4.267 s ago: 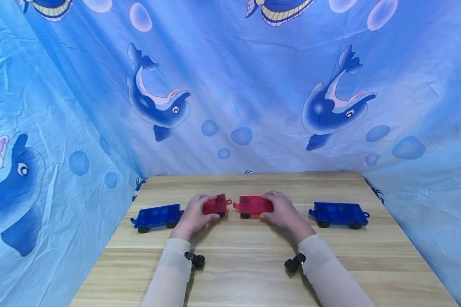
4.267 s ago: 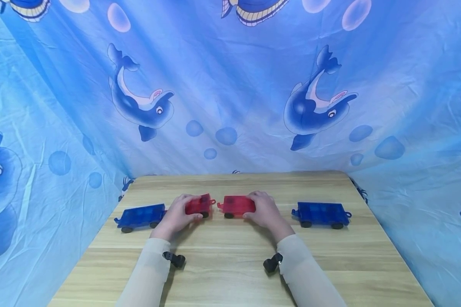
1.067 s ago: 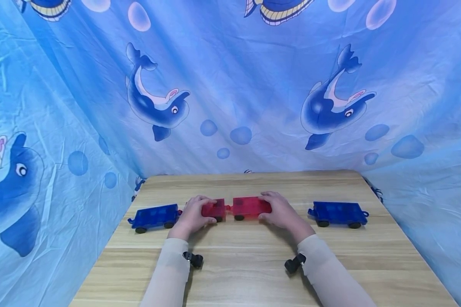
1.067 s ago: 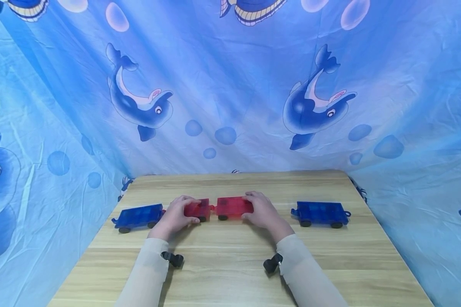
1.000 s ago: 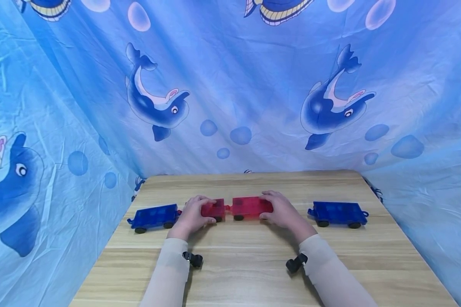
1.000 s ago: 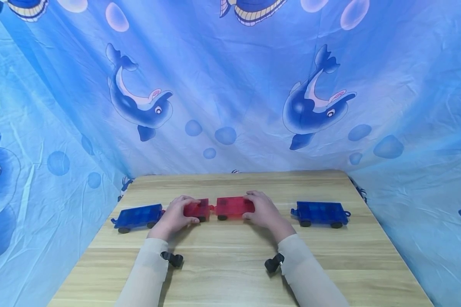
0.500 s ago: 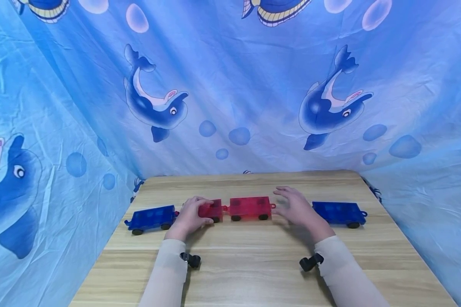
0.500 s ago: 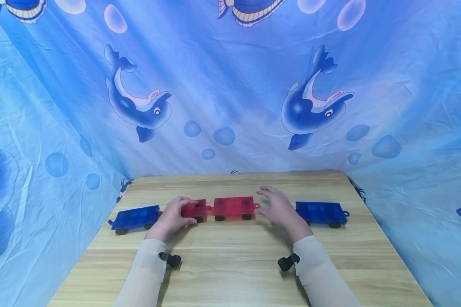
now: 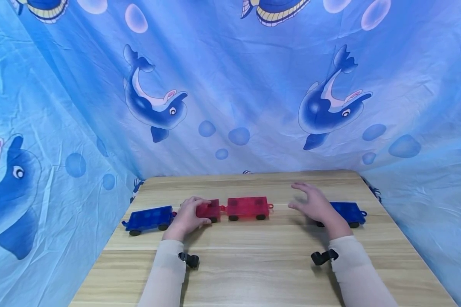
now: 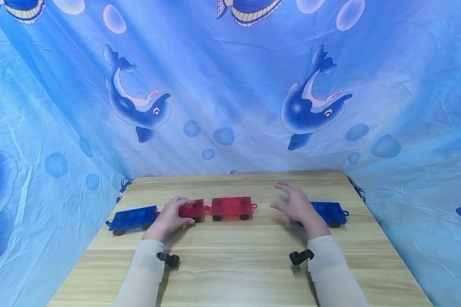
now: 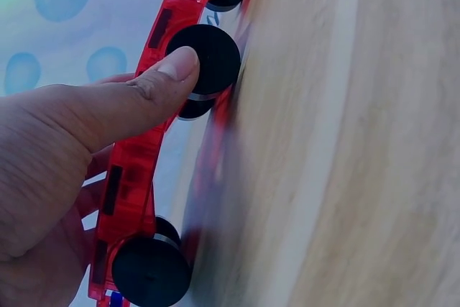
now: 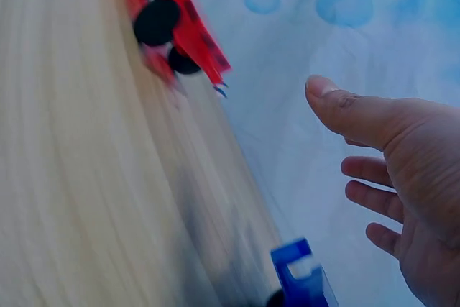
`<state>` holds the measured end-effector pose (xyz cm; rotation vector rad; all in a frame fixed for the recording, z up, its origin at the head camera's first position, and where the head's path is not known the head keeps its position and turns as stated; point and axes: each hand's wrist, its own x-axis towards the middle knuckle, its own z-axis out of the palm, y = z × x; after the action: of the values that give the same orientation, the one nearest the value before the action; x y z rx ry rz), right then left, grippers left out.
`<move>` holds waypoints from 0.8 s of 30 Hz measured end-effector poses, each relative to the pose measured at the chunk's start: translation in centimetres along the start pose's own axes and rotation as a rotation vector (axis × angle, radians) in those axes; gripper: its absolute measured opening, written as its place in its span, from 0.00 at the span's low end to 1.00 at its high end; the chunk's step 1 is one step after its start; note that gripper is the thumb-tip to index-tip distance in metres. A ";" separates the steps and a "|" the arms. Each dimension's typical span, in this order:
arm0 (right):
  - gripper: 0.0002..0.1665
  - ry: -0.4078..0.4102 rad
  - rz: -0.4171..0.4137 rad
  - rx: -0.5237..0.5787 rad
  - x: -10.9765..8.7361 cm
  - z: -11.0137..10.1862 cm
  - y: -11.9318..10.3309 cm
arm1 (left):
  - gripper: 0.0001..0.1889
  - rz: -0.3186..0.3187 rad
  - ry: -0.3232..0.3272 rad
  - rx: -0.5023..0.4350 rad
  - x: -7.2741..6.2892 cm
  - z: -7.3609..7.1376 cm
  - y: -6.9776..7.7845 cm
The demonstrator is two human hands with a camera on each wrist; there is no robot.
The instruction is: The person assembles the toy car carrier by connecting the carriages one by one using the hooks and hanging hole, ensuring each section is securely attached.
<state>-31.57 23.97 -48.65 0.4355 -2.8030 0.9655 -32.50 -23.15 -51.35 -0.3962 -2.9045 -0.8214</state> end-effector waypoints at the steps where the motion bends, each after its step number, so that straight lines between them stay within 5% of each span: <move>1: 0.47 -0.001 0.010 0.001 -0.1 -0.3 0.3 | 0.34 -0.002 -0.001 -0.001 0.0 0.0 0.0; 12: 0.45 0.033 0.080 0.027 -0.9 -2.9 3.4 | 0.35 -0.026 -0.008 -0.007 -0.1 -0.4 0.1; 24: 0.46 0.030 0.055 -0.026 -2.3 -4.3 5.6 | 0.40 -0.012 0.012 -0.074 -0.2 -1.1 0.9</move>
<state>-31.02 31.33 -49.07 0.3395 -2.8112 0.9372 -32.05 -23.03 -49.94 -0.3796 -2.8743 -0.9326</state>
